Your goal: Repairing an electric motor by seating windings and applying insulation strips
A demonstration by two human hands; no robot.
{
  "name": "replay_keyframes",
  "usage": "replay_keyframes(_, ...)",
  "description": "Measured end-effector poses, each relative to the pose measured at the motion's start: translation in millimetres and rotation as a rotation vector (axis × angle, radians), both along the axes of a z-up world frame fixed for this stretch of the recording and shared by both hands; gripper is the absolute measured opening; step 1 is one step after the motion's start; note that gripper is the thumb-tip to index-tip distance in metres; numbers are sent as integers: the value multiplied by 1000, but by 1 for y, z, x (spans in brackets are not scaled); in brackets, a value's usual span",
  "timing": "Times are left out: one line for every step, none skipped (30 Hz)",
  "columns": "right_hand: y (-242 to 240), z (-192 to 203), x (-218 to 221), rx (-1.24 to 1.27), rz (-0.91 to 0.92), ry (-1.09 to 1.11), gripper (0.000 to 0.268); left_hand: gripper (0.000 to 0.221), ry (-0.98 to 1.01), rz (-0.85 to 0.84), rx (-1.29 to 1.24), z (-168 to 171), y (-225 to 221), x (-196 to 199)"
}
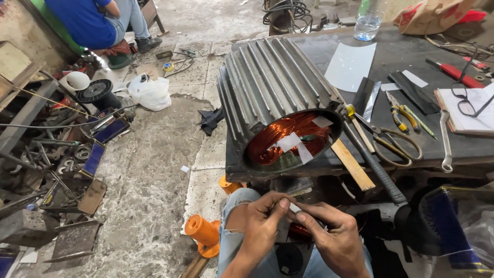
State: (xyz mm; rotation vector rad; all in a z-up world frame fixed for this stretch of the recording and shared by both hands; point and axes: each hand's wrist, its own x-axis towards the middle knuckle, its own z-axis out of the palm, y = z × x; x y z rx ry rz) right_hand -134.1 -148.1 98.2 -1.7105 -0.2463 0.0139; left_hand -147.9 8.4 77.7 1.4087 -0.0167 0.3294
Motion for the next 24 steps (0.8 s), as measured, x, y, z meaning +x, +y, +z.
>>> replay_keyframes(0,-4,2,1,1,-26,24,23,26,-23,33,3,3,0)
replay_keyframes(0,-7,3,1,3,-52,24,25,51,-46,66,6,5,-1)
replay_keyframes(0,-9,5,-1,7,-53,24,25,51,-42,64,10,6,2)
replay_keyframes(1,-11,6,-27,-51,-56,21,24,0,36,373,14,7,4)
replay_keyframes(1,-12,7,-52,-107,-58,19,27,-47,119,681,18,8,6)
replay_keyframes(3,-6,6,-54,-100,-59,19,27,-45,126,680,24,6,10)
replay_keyframes(3,0,5,-61,-138,29,21,30,16,122,866,30,4,14)
replay_keyframes(3,6,4,-70,-176,116,24,35,80,116,1050,36,1,19)
replay_keyframes(2,5,3,-73,-171,112,24,35,80,122,1046,29,-1,27)
replay_keyframes(1,5,3,-114,-176,67,24,29,140,155,1178,23,-4,35)
replay_keyframes(-1,4,2,-152,-185,20,24,24,199,185,1312,17,-6,44)
replay_keyframes(-3,1,3,-152,-184,15,24,24,196,190,1310,12,-8,48)
replay_keyframes(-6,-2,4,-145,-176,-7,23,31,189,229,1461,7,-9,52)
replay_keyframes(-8,-5,4,-139,-168,-29,21,43,180,270,1611,1,-11,56)
replay_keyframes(-11,-6,5,-138,-170,-24,21,43,182,265,1612,0,-12,57)
replay_keyframes(-13,-7,5,-148,-186,-9,20,41,182,283,1620,-1,-13,59)
replay_keyframes(-14,-9,6,-157,-198,6,20,39,187,303,1628,-2,-14,60)
replay_keyframes(-16,-13,5,-157,-195,11,20,39,193,301,1630,-2,-14,58)
replay_keyframes(-18,-15,6,-150,-192,1,20,26,181,243,1525,-1,-14,58)
replay_keyframes(-19,-18,8,-143,-190,-10,20,14,168,187,1420,0,-15,57)
replay_keyframes(-20,-18,8,-139,-186,-8,20,14,172,189,1423,2,-13,57)
replay_keyframes(-20,-18,9,-143,-197,12,20,3,140,199,1318,4,-11,57)
replay_keyframes(-22,-19,8,-149,-211,35,20,11,108,204,1213,6,-10,55)
replay_keyframes(-20,-16,8,-146,-209,40,20,11,112,203,1216,1,-8,61)
